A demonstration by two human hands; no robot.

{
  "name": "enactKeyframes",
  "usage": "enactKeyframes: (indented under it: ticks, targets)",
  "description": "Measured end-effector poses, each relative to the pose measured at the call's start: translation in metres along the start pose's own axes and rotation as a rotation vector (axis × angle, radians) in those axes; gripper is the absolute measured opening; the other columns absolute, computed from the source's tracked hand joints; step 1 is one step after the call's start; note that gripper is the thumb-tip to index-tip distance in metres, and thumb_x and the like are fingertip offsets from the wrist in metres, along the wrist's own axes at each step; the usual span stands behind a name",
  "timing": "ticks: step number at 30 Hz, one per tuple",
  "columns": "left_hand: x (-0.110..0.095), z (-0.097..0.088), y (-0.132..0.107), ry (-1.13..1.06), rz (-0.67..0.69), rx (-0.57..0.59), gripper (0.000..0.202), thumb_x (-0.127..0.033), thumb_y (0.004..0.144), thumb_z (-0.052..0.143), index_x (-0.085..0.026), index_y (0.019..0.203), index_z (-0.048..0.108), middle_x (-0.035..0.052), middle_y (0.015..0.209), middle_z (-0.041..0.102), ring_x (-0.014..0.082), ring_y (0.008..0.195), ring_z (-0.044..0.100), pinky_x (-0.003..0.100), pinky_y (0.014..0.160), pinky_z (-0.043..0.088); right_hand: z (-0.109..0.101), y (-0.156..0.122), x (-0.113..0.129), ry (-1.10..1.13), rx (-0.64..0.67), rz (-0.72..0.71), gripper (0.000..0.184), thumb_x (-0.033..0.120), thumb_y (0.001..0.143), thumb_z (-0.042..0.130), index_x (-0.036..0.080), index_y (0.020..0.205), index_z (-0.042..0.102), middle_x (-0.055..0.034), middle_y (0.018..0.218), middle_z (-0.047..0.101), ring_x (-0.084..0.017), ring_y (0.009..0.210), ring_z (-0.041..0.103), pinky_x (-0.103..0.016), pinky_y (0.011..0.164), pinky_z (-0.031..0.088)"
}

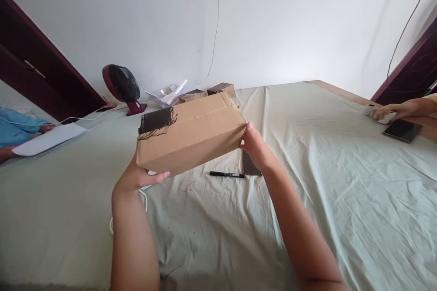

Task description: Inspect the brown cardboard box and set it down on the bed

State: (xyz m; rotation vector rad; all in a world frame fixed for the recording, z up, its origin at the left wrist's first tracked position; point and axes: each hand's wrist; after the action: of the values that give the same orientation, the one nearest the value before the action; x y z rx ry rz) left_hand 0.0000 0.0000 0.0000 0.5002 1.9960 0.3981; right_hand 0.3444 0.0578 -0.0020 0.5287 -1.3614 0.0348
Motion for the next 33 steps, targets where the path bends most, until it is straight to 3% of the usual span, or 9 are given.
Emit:
enactKeyframes:
  ticks: [5,10,12,15,18,21,24,28,33]
  targets:
    - [-0.011,-0.001,0.001,0.348,-0.055,-0.126,0.087,-0.037,0.069,0.093,-0.029,0.148,0.057,0.0136,0.165,0.036,0.0420,0.157,0.038,0.059,0.133,0.032,0.001,-0.001,0.006,-0.133,-0.086,0.010,0.064,0.056,0.097,0.067,0.045,0.159,0.054,0.0057,0.171,0.046,-0.037,0.162,0.038,-0.066,0.127,0.040]
    - [-0.015,-0.008,-0.003,0.125,-0.161,0.044,0.093,-0.046,0.071,0.095,-0.030,0.153,0.054,0.0138,0.152,0.046,0.0360,0.140,0.056,0.048,0.109,0.060,0.007,0.001,0.012,-0.216,-0.029,-0.118,0.084,0.030,0.087,0.078,0.041,0.165,0.048,0.0051,0.176,0.036,-0.033,0.165,0.032,-0.056,0.134,0.032]
    - [-0.012,-0.010,-0.003,-0.080,-0.157,0.088,0.089,-0.060,0.073,0.092,-0.028,0.150,0.060,0.0152,0.157,0.044,0.0373,0.140,0.057,0.045,0.106,0.063,0.008,0.000,0.013,-0.245,-0.029,-0.145,0.082,0.032,0.089,0.079,0.039,0.165,0.048,0.0035,0.177,0.034,-0.033,0.167,0.026,-0.055,0.131,0.039]
    - [-0.007,-0.008,0.000,-0.176,-0.157,-0.085,0.065,-0.070,0.090,0.073,-0.021,0.132,0.075,0.0159,0.151,0.056,0.0368,0.138,0.061,0.042,0.105,0.062,0.009,-0.002,0.015,-0.218,-0.002,-0.134,0.075,0.040,0.093,0.078,0.037,0.163,0.052,0.0019,0.175,0.040,-0.034,0.166,0.028,-0.055,0.123,0.050]
    - [-0.010,-0.002,0.005,-0.089,-0.128,-0.255,0.045,-0.060,0.091,0.075,-0.019,0.109,0.082,0.0133,0.146,0.063,0.0365,0.143,0.058,0.039,0.108,0.060,0.012,-0.005,0.016,-0.147,-0.008,-0.102,0.068,0.052,0.098,0.073,0.041,0.162,0.051,0.0032,0.172,0.044,-0.036,0.161,0.040,-0.055,0.114,0.059]
    - [-0.017,0.003,0.007,-0.089,-0.062,-0.244,0.033,-0.052,0.085,0.082,-0.019,0.088,0.080,0.0108,0.158,0.057,0.0383,0.146,0.056,0.042,0.111,0.059,0.017,-0.006,0.014,-0.091,-0.056,-0.067,0.069,0.060,0.101,0.067,0.042,0.165,0.047,0.0031,0.172,0.045,-0.037,0.158,0.044,-0.054,0.110,0.061]
    - [-0.021,0.003,0.006,-0.130,-0.007,-0.204,0.032,-0.047,0.078,0.089,-0.019,0.073,0.074,0.0099,0.165,0.052,0.0403,0.149,0.054,0.048,0.118,0.055,0.018,-0.003,0.008,-0.038,-0.084,-0.007,0.068,0.063,0.098,0.071,0.035,0.158,0.056,-0.0033,0.161,0.059,-0.038,0.152,0.053,-0.055,0.115,0.058]
    - [-0.010,-0.001,0.002,-0.190,0.009,-0.163,0.028,-0.043,0.070,0.097,-0.022,0.078,0.081,0.0117,0.157,0.062,0.0430,0.148,0.056,0.056,0.124,0.049,0.010,-0.001,0.000,-0.039,-0.079,0.054,0.070,0.067,0.089,0.079,0.028,0.145,0.065,-0.0101,0.147,0.071,-0.043,0.141,0.062,-0.059,0.113,0.058]
    - [0.000,-0.009,-0.003,-0.388,0.079,-0.310,0.033,-0.053,0.072,0.096,-0.031,0.095,0.087,0.0086,0.136,0.076,0.0407,0.138,0.066,0.061,0.114,0.058,-0.002,-0.003,0.001,-0.086,-0.134,-0.038,0.080,0.072,0.082,0.083,0.028,0.146,0.063,-0.0118,0.144,0.071,-0.045,0.140,0.062,-0.060,0.112,0.057]
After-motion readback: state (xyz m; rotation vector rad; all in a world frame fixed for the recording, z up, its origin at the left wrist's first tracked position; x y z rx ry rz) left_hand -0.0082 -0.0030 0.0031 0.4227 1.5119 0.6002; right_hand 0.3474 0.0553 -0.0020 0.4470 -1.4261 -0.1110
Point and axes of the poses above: each hand's wrist, its own y-axis towards the middle knuckle, its own z-axis out of the palm, x = y × z
